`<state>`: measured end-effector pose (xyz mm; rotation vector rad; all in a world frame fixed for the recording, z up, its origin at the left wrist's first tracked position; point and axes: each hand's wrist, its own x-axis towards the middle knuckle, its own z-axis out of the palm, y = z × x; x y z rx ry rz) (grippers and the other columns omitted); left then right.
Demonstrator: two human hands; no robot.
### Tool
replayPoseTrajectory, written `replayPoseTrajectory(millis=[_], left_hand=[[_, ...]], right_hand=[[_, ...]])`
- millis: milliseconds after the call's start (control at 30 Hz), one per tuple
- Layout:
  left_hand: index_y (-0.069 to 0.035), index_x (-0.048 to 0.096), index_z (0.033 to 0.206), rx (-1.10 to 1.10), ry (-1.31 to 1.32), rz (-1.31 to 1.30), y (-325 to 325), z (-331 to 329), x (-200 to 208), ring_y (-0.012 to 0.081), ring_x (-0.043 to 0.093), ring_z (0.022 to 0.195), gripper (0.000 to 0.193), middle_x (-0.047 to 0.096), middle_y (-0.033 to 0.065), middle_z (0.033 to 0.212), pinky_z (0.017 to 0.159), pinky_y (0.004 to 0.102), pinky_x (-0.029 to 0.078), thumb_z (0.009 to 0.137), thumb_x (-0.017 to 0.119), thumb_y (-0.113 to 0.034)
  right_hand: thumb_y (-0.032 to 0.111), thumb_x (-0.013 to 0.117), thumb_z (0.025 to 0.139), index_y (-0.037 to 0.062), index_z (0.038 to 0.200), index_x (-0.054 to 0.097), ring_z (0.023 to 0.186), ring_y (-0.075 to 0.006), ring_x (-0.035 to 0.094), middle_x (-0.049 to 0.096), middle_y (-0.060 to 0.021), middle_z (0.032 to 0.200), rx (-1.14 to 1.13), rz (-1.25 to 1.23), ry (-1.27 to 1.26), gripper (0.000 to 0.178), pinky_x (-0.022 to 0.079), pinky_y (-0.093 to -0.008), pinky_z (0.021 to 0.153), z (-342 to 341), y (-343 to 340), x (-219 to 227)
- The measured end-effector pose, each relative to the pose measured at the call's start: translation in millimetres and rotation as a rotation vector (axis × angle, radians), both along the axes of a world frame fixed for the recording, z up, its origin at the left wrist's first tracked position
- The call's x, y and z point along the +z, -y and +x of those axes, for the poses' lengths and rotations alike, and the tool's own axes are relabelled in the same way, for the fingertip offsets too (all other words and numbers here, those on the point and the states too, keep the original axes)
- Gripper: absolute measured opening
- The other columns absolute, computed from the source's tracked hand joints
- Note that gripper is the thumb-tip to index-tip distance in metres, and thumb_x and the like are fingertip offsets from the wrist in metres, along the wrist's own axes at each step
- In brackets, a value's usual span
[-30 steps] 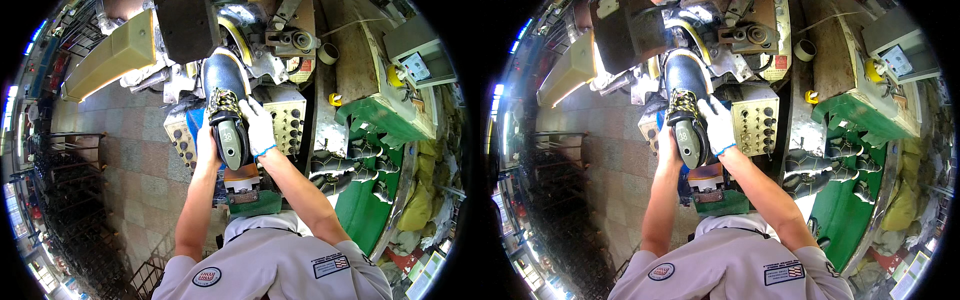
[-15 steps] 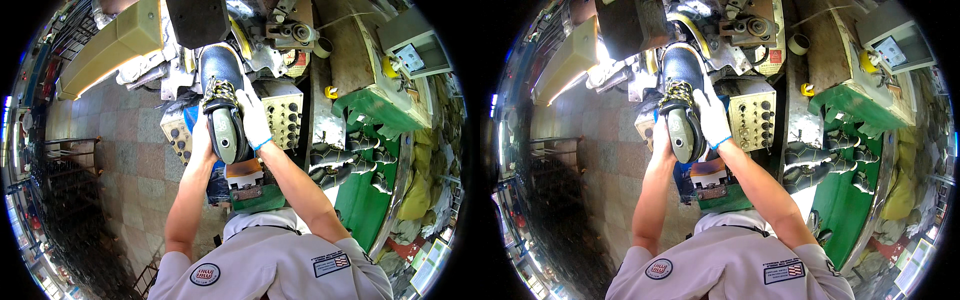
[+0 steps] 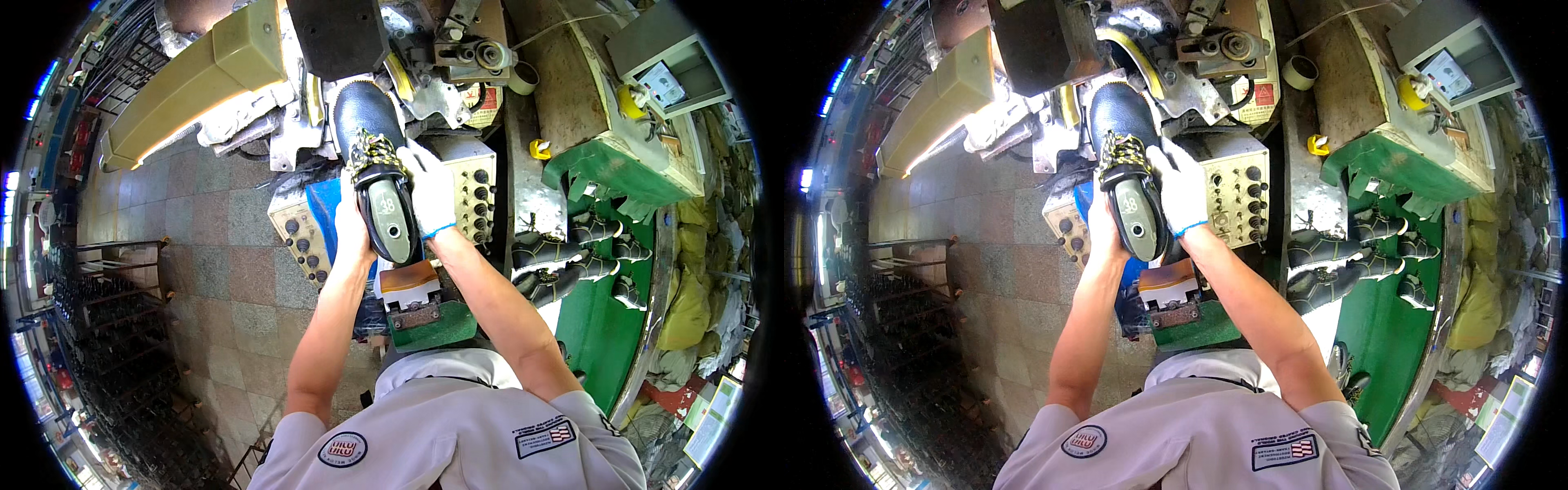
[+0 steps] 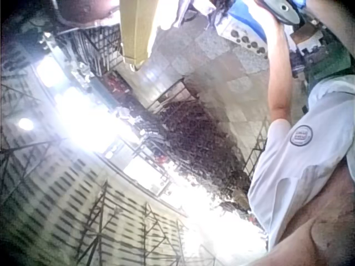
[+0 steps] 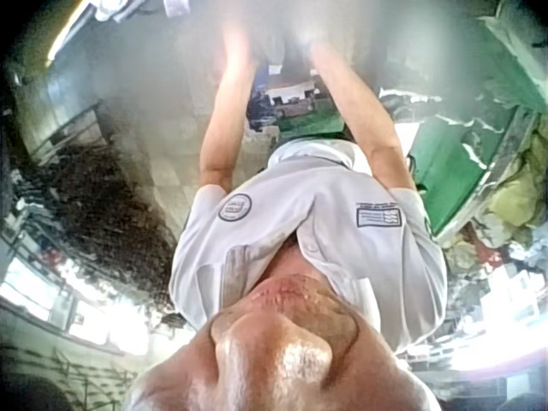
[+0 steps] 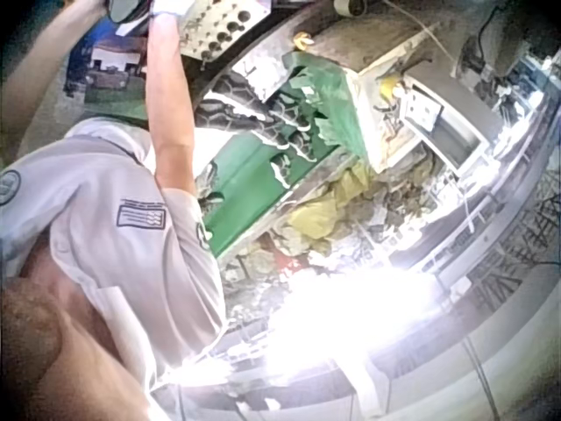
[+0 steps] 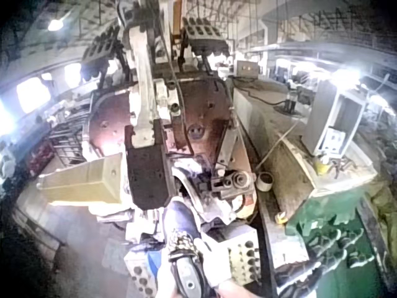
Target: The person takes a shoe from a conveyor belt, positions it on the support of a lasting machine, operates the machine to secure the upper material to the sole, and places the shoe back onto the belt.
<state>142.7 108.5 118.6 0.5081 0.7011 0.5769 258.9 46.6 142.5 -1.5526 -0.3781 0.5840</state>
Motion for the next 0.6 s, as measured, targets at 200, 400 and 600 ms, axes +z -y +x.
replayPoseTrajectory(millis=[200, 400, 600], left_hand=[[-0.007, 0.056, 0.133, 0.011, 0.014, 0.106, -5, -1, -29, 0.0249, 0.070, 0.094, 0.047, 0.069, 0.0124, 0.114, 0.082, 0.0374, 0.059, 0.108, 0.036, -0.041], [-0.004, 0.061, 0.123, 0.001, -0.033, 0.142, -8, -4, -30, 0.0198, 0.068, 0.087, 0.046, 0.070, 0.0098, 0.106, 0.078, 0.0346, 0.057, 0.108, 0.039, -0.042], [0.004, 0.051, 0.140, -0.244, -0.951, 0.762, 67, -93, -121, 0.0370, 0.064, 0.120, 0.066, 0.064, 0.0282, 0.129, 0.102, 0.0425, 0.049, 0.091, 0.071, -0.036]], right_hand=[[0.024, 0.069, 0.096, -0.0059, 0.118, 0.069, 0.092, -0.0130, 0.062, 0.072, -0.0086, 0.104, -0.074, 0.069, -0.116, 0.037, 0.050, -0.0273, 0.084, -13, -2, -3], [0.029, 0.069, 0.097, -0.0078, 0.121, 0.066, 0.098, -0.0140, 0.063, 0.072, -0.0114, 0.109, -0.063, 0.029, -0.019, 0.044, 0.050, -0.0275, 0.087, -13, 2, -12], [0.022, 0.053, 0.105, -0.0071, 0.140, 0.049, 0.103, -0.0286, 0.071, 0.064, -0.0223, 0.127, -0.175, 0.161, -0.256, 0.046, 0.061, -0.0332, 0.081, 7, 152, -14]])
